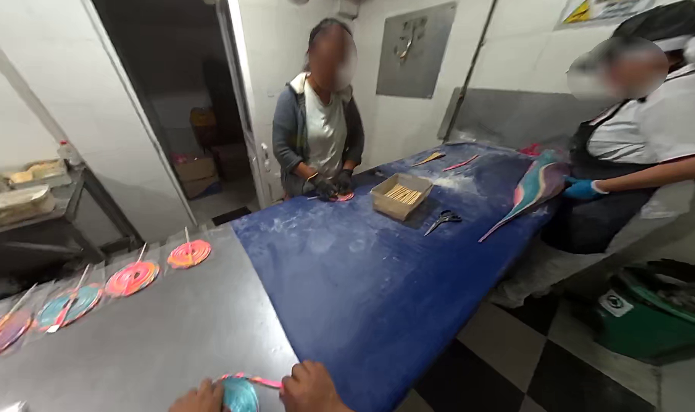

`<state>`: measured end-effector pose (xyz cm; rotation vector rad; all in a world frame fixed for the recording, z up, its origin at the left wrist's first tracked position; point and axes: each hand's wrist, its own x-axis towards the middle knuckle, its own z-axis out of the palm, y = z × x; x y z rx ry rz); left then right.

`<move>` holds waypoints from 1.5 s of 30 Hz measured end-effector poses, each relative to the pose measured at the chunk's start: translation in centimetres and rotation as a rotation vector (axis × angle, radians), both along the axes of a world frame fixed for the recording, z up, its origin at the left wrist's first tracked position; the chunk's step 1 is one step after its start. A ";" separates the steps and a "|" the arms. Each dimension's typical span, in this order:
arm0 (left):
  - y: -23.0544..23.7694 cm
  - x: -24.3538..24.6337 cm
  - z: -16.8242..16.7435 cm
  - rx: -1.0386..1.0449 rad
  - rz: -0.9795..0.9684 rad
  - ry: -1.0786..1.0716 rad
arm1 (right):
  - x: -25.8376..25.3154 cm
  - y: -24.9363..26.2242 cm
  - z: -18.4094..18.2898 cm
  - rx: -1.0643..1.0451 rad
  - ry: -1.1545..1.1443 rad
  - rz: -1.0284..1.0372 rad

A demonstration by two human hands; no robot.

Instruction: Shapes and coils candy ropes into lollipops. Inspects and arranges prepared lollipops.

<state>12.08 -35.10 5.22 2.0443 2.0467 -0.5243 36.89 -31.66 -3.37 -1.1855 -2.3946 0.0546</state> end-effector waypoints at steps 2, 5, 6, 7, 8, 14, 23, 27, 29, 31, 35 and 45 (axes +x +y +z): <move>0.2 0.1 0.2 0.017 -0.004 0.025 | 0.3 0.1 -0.1 0.020 -0.020 -0.012; 0.1 0.3 0.0 -0.008 -0.010 0.105 | 0.9 0.0 -0.2 0.046 -0.029 -0.034; 0.0 0.3 -0.1 -0.005 -0.001 0.124 | 1.1 0.0 -0.1 0.049 -0.029 -0.046; -0.1 0.2 -0.1 0.003 0.011 0.140 | 1.2 0.2 0.0 0.055 -0.027 -0.063; -0.1 0.1 -0.1 0.006 0.029 0.151 | 1.4 0.4 0.2 0.052 -0.024 -0.079; 0.9 0.2 2.0 -0.114 0.102 0.175 | 1.5 1.1 1.8 -0.258 -0.077 -0.057; 5.8 1.8 0.1 -0.047 -0.169 -0.271 | 1.4 1.9 3.1 -0.331 0.014 -0.057; 6.6 1.9 -1.6 -0.031 -0.169 -0.325 | 1.8 2.6 4.0 -0.560 0.330 -0.139; 6.7 1.6 -2.0 -0.022 -0.181 -0.357 | 2.1 2.8 4.0 -0.617 0.362 -0.127; 6.8 1.2 -2.0 -0.018 -0.214 -0.393 | 2.1 2.9 4.2 -0.602 0.295 -0.112; 6.8 0.6 -2.2 -0.005 -0.268 -0.466 | 1.7 3.5 3.5 -0.512 0.152 -0.073; 6.4 0.6 -2.5 -0.013 -0.241 -0.471 | 2.0 3.1 3.0 -0.432 0.103 0.017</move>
